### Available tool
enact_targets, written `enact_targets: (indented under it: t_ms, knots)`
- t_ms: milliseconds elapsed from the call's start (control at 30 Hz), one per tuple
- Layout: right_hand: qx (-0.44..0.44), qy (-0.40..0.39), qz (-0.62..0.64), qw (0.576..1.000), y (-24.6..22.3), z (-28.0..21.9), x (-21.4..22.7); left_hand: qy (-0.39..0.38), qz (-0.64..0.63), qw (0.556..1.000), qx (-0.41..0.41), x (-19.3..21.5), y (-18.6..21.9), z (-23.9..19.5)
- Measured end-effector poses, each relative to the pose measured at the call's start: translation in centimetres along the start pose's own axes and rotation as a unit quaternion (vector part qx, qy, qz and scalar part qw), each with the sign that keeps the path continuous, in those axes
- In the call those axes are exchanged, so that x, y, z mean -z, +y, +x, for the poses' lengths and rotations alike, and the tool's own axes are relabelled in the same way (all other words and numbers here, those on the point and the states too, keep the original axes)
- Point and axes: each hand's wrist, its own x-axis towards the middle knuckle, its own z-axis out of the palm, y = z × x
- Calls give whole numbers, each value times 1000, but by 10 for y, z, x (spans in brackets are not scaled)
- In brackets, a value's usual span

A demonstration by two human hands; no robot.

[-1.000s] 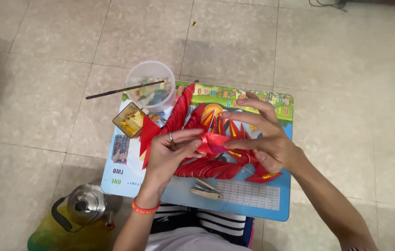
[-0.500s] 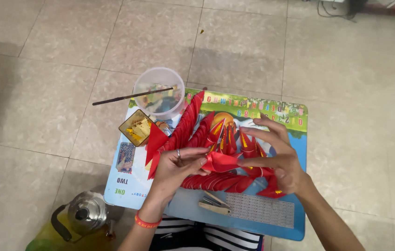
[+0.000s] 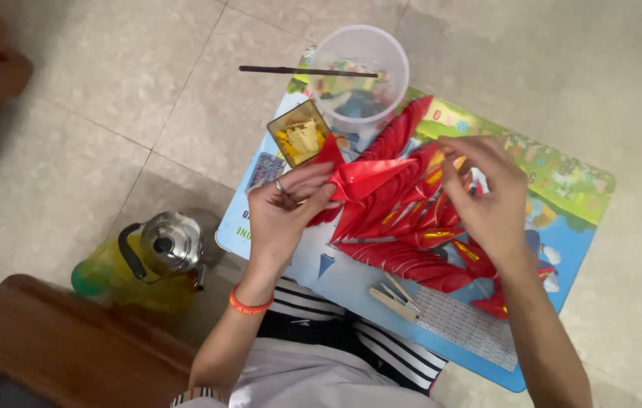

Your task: The recorder is assembling small red paper folded shapes and inserting gold paper slips into them, likely for a festive decoration.

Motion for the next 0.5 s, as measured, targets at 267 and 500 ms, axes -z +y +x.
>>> enact_targets:
  t_ms: [267, 500]
  knots:
    - [170, -85, -63, 980, 2, 38, -97, 53, 63, 988, -133, 12, 21, -20]
    - [177, -139, -136, 965, 33, 56, -209, 107, 81, 982, -136, 26, 39, -35]
